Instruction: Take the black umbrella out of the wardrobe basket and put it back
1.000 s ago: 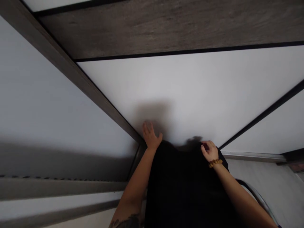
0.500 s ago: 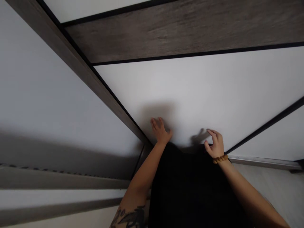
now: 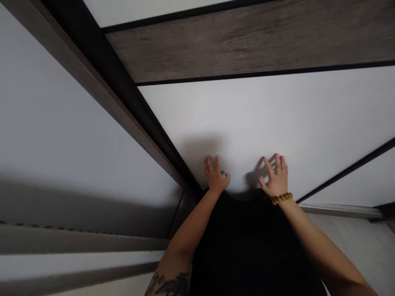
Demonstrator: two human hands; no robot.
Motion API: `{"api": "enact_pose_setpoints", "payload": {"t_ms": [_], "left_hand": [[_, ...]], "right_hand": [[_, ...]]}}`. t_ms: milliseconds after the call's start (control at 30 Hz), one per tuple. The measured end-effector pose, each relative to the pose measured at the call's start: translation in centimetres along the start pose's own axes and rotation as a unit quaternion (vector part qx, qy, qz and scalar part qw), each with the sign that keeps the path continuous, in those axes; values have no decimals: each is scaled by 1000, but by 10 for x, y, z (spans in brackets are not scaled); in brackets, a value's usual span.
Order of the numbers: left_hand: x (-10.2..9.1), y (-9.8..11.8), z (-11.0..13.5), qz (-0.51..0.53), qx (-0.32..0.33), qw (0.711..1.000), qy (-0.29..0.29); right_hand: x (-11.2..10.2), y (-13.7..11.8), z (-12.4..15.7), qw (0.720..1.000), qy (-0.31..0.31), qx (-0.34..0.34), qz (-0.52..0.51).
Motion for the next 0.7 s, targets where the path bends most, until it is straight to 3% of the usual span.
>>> {"api": "enact_pose_setpoints", "payload": {"t_ms": [200, 300, 467, 567, 700], "left_hand": [[-7, -1, 6, 10, 48, 999, -12], [-19, -16, 4, 16, 46, 999, 22], [-41, -61, -9, 53, -51, 992, 106], [-38, -81, -16, 87, -121, 985, 84], [-30, -83, -17, 127, -154, 978, 67]], "right_hand": [[6, 24, 7, 998, -17, 10, 64], [4, 36, 9, 997, -11, 6, 80], [1, 49, 13, 995, -8, 8, 97], [-3, 57, 14, 995, 9, 7, 100], [-8, 69, 18, 995, 16, 22, 96]]}}
Point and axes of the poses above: each hand's wrist, its own z-axis away from the middle knuckle, its own x-axis out of the palm, y = z × x, the point moved 6 cm from there along -z, towards the middle knuckle
